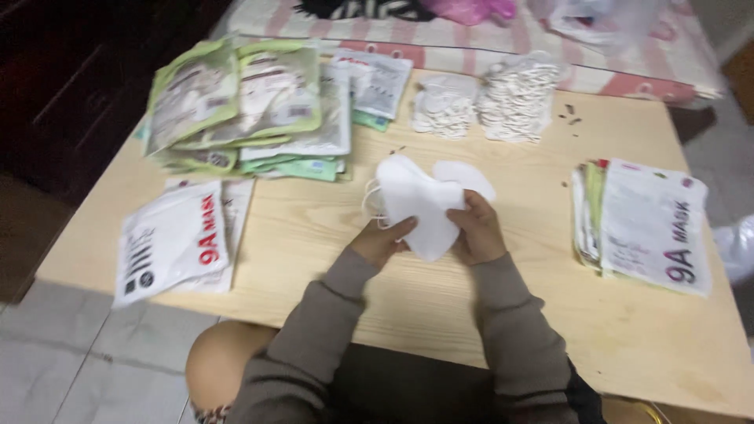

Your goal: Packaging individual face masks into plastic sleeves and then into a larger bag

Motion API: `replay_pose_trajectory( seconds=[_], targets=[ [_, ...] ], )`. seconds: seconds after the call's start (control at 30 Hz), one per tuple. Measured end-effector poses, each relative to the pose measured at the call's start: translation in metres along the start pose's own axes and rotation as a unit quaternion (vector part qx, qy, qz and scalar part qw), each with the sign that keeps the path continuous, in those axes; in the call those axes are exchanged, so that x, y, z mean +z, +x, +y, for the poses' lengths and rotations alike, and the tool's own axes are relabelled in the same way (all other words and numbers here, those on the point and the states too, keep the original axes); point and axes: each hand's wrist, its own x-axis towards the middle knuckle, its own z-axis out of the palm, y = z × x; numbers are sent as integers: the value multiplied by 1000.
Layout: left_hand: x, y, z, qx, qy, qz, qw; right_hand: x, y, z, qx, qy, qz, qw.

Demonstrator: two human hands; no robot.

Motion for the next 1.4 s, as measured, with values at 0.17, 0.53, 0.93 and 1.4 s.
replay_pose_trajectory(
  seconds=[0.17,0.53,0.93,1.4],
  targets=[
    [-11,10,-1,135,48,7,990,31,-18,-34,33,-38,-25,998],
    [-18,11,-14,429,440,182,767,-20,5,-5,71,-110,-19,991],
    [212,85,-181,310,762,-279,496,-41,15,14,53,-51,26,997],
    [198,185,-265,296,870,-312,240,-75,-66,-12,81,-13,145,986]
  ],
)
